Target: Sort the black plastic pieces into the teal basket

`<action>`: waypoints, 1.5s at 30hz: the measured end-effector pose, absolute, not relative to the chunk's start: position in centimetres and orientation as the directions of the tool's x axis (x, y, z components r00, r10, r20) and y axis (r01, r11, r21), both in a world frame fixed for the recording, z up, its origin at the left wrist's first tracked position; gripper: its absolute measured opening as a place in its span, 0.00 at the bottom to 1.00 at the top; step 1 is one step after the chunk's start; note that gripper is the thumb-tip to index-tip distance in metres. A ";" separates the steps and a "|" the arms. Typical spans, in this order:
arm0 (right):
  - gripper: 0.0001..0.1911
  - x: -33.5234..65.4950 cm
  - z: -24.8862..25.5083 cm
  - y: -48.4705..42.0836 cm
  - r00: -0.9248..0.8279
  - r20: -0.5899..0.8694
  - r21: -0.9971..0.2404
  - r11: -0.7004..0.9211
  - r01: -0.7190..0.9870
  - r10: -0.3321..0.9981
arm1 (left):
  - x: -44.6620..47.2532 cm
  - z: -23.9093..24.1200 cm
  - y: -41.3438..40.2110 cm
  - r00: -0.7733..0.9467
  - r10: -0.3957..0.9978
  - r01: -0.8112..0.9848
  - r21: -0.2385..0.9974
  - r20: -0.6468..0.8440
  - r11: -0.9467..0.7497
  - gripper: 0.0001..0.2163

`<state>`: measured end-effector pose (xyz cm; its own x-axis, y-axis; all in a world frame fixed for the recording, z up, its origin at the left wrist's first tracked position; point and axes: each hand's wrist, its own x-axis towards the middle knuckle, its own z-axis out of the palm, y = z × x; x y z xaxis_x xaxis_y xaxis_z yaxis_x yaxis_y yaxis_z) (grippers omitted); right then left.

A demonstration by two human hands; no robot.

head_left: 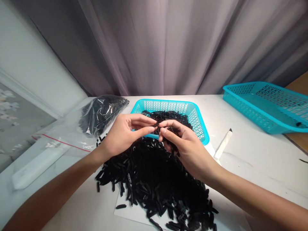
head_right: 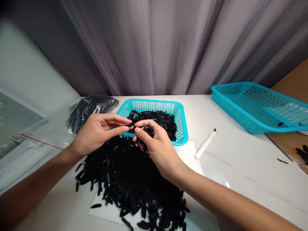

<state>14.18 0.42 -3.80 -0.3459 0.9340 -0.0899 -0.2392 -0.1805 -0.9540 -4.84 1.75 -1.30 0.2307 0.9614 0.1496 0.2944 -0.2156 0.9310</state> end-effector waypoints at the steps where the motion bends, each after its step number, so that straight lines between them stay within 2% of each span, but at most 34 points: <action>1: 0.13 14.2 -3.9 0.4 -0.345 -0.092 -0.951 -0.185 -0.248 0.934 | -4.8 -1.3 1.7 0.227 0.960 0.304 0.925 0.162 -0.228 0.10; 4: 0.14 14.2 -3.9 0.4 -0.347 -0.116 -0.933 -0.222 -0.283 0.931 | -4.9 -2.0 1.9 0.205 0.943 0.378 0.868 0.262 -0.323 0.08; 7: 0.12 14.2 -3.9 0.5 -0.370 -0.203 -0.886 -0.331 -0.326 0.907 | -5.0 -3.1 2.4 0.198 0.867 0.560 0.674 0.457 -0.483 0.06; 9: 0.10 14.2 -3.9 0.6 -0.386 -0.255 -0.851 -0.396 -0.344 0.886 | -5.0 -3.6 2.7 0.252 0.819 0.651 0.536 0.515 -0.537 0.11; 10: 0.09 14.1 -3.9 0.6 -0.393 -0.276 -0.837 -0.420 -0.351 0.877 | -4.9 -3.7 2.7 0.276 0.814 0.664 0.510 0.511 -0.546 0.13; 13: 0.06 14.1 -3.9 0.6 -0.402 -0.334 -0.791 -0.485 -0.372 0.853 | -4.4 -3.1 2.1 0.329 0.812 0.611 0.547 0.481 -0.572 0.10; 18: 0.06 13.9 -4.1 0.5 -0.404 -0.364 -0.775 -0.514 -0.368 0.839 | -3.9 -2.1 1.0 0.541 0.748 0.535 0.529 0.386 -0.659 0.05; 23: 0.07 13.8 -4.2 0.3 -0.422 -0.362 -0.781 -0.517 -0.350 0.831 | -4.2 -2.3 0.8 0.546 0.738 0.550 0.495 0.396 -0.673 0.03; 29: 0.08 14.2 -3.6 0.4 -0.453 -0.336 -0.811 -0.498 -0.307 0.826 | -4.2 -1.2 0.7 0.449 0.739 0.528 0.518 0.502 -0.673 0.03; 36: 0.09 14.6 -3.4 0.7 -0.478 -0.276 -0.834 -0.455 -0.312 0.834 | -4.9 -0.7 1.1 0.239 0.854 0.595 0.626 0.461 -0.504 0.03; 45: 0.09 14.6 -3.4 0.9 -0.483 -0.261 -0.850 -0.436 -0.294 0.836 | -5.0 -0.9 1.1 0.216 0.885 0.523 0.716 0.413 -0.462 0.03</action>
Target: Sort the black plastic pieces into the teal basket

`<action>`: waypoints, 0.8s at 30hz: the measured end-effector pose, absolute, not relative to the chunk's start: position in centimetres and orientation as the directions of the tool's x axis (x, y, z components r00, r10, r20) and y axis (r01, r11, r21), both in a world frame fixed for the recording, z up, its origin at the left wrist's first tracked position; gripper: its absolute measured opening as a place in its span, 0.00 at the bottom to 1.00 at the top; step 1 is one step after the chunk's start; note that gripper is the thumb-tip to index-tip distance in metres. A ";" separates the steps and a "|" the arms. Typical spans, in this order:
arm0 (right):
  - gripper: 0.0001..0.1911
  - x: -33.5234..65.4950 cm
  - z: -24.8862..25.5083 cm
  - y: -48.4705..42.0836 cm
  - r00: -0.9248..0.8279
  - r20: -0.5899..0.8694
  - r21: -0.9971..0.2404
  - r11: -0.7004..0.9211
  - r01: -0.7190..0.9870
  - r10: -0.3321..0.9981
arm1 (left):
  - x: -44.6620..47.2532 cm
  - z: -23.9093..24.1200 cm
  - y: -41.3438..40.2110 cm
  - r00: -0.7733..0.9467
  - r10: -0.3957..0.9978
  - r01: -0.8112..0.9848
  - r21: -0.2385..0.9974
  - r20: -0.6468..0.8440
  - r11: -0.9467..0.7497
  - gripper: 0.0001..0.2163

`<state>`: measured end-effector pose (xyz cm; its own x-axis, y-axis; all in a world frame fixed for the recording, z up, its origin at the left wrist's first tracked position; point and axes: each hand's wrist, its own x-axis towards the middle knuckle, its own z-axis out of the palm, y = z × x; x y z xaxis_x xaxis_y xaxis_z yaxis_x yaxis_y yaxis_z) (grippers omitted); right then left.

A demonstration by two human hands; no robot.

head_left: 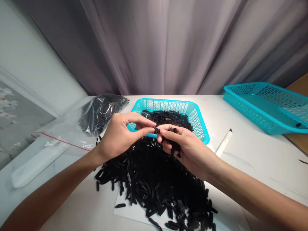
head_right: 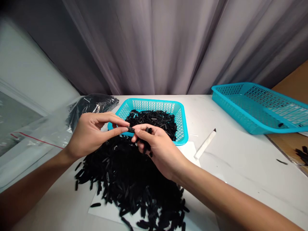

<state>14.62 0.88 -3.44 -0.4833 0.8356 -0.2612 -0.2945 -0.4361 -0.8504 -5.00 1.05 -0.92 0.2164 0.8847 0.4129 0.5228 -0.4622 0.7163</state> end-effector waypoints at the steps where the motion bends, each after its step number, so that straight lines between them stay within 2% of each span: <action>1: 0.08 14.6 -3.3 0.9 -0.487 -0.261 -0.852 -0.436 -0.291 0.834 | -5.0 -1.0 1.1 0.211 0.889 0.510 0.730 0.405 -0.454 0.03; 7: 0.08 14.9 -2.7 0.9 -0.508 -0.264 -0.845 -0.450 -0.288 0.820 | -5.1 -1.0 1.3 0.199 0.907 0.478 0.771 0.371 -0.420 0.03; 24: 0.07 15.0 -3.1 1.0 -0.592 -0.241 -0.721 -0.550 -0.421 0.769 | -5.1 -0.9 1.2 0.209 0.904 0.521 0.740 0.373 -0.425 0.04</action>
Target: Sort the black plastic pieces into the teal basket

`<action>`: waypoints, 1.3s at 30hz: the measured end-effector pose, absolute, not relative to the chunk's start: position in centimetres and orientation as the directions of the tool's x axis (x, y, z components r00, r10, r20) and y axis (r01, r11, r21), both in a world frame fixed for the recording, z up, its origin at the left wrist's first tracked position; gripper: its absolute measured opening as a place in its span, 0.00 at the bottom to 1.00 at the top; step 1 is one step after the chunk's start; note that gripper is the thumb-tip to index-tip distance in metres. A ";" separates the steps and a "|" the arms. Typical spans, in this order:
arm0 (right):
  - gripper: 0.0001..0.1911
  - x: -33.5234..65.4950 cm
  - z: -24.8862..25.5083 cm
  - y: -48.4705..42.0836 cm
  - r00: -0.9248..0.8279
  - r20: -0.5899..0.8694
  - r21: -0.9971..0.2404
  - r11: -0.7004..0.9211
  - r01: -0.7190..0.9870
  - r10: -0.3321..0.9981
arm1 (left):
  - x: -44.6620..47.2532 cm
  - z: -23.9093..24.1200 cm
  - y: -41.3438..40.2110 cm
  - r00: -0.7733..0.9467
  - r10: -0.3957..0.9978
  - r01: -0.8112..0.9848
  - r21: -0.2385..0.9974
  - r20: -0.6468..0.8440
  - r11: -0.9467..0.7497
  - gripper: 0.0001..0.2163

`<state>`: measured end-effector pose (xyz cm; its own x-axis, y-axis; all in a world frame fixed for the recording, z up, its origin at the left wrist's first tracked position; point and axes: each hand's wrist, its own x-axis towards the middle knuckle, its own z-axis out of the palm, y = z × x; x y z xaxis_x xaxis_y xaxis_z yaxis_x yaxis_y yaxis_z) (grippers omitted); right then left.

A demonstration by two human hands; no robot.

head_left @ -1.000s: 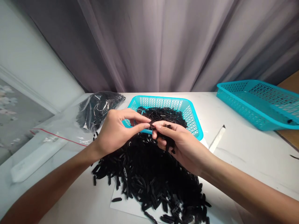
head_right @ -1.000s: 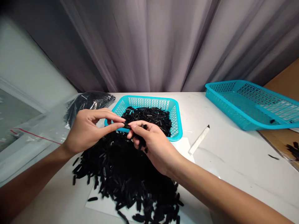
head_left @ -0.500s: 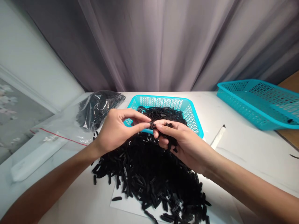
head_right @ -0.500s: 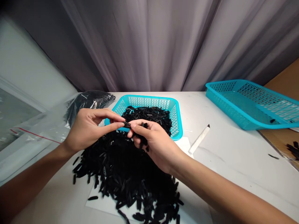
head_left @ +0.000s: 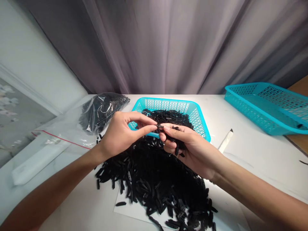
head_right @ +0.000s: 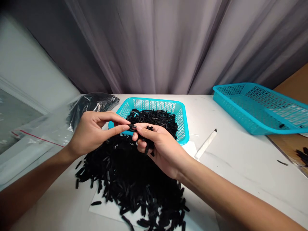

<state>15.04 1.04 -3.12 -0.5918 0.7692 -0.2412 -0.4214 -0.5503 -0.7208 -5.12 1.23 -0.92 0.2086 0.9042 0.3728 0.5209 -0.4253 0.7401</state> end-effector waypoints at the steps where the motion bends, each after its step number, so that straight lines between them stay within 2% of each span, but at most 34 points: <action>1: 0.06 15.0 -3.1 1.0 -0.596 -0.246 -0.707 -0.562 -0.429 0.764 | -5.1 -0.9 1.2 0.210 0.904 0.521 0.739 0.373 -0.426 0.04; 8: 0.05 15.0 -3.2 1.1 -0.617 -0.259 -0.640 -0.611 -0.466 0.743 | -4.8 -1.2 1.2 0.219 0.899 0.508 0.742 0.380 -0.437 0.04; 25: 0.07 14.9 -3.3 0.9 -0.589 -0.324 -0.652 -0.626 -0.428 0.740 | -4.6 -1.0 1.0 0.281 0.896 0.490 0.752 0.343 -0.441 0.07; 39: 0.08 14.8 -3.4 1.0 -0.562 -0.334 -0.678 -0.607 -0.414 0.757 | -4.7 -1.7 1.7 0.290 0.922 0.406 0.839 0.258 -0.362 0.09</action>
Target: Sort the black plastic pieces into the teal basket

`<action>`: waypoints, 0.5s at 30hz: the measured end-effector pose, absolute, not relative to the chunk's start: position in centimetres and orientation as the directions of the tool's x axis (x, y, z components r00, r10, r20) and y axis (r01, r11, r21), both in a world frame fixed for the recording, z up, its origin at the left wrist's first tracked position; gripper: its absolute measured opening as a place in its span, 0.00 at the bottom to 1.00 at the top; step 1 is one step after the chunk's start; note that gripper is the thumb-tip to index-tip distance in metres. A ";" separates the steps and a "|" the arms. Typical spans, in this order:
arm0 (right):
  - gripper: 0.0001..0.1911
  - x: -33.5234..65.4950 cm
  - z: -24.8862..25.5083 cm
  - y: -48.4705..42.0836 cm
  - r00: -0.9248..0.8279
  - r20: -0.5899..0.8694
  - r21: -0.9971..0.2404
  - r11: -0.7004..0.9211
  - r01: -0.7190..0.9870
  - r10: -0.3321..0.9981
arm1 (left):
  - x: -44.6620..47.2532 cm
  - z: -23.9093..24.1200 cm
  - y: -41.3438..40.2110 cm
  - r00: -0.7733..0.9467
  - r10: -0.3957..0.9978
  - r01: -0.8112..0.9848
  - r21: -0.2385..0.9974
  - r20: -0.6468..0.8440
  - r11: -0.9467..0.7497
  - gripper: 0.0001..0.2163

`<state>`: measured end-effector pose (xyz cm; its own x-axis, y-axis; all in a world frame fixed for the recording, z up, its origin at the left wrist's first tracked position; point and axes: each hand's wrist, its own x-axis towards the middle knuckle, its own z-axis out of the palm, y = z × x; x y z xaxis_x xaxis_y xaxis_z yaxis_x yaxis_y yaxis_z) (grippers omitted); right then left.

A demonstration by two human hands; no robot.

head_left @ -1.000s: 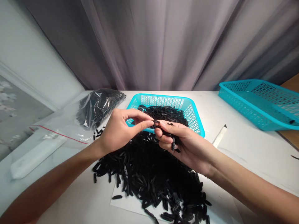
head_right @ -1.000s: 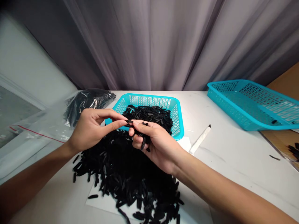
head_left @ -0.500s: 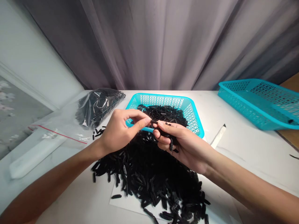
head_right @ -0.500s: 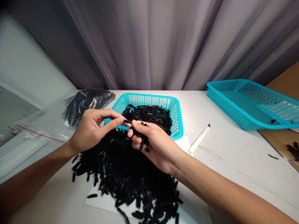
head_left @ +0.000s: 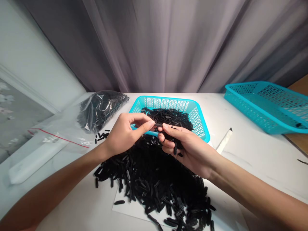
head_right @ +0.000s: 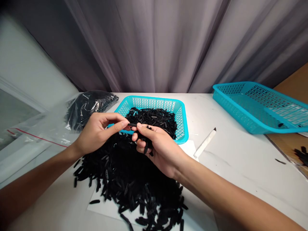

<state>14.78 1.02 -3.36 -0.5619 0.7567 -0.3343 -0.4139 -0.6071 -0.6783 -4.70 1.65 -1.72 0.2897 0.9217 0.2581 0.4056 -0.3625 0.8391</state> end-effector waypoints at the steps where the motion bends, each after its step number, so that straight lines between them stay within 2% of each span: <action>1: 0.08 14.8 -3.3 1.0 -0.559 -0.337 -0.678 -0.607 -0.413 0.757 | -4.7 -1.8 1.7 0.292 0.923 0.392 0.849 0.251 -0.355 0.09; 7: 0.08 14.7 -3.5 0.9 -0.557 -0.331 -0.684 -0.601 -0.414 0.761 | -4.7 -2.4 2.2 0.296 0.926 0.366 0.867 0.236 -0.338 0.10; 12: 0.10 14.7 -3.7 1.0 -0.541 -0.357 -0.682 -0.608 -0.406 0.762 | -5.4 -4.2 3.9 0.093 0.936 0.552 0.765 0.340 -0.333 0.11; 14: 0.11 14.7 -3.7 1.0 -0.537 -0.351 -0.697 -0.597 -0.398 0.767 | -5.5 -4.3 4.0 0.098 0.933 0.597 0.729 0.347 -0.334 0.16; 15: 0.11 14.7 -3.7 1.0 -0.537 -0.340 -0.708 -0.586 -0.395 0.772 | -5.4 -4.2 3.9 0.123 0.940 0.574 0.749 0.319 -0.329 0.16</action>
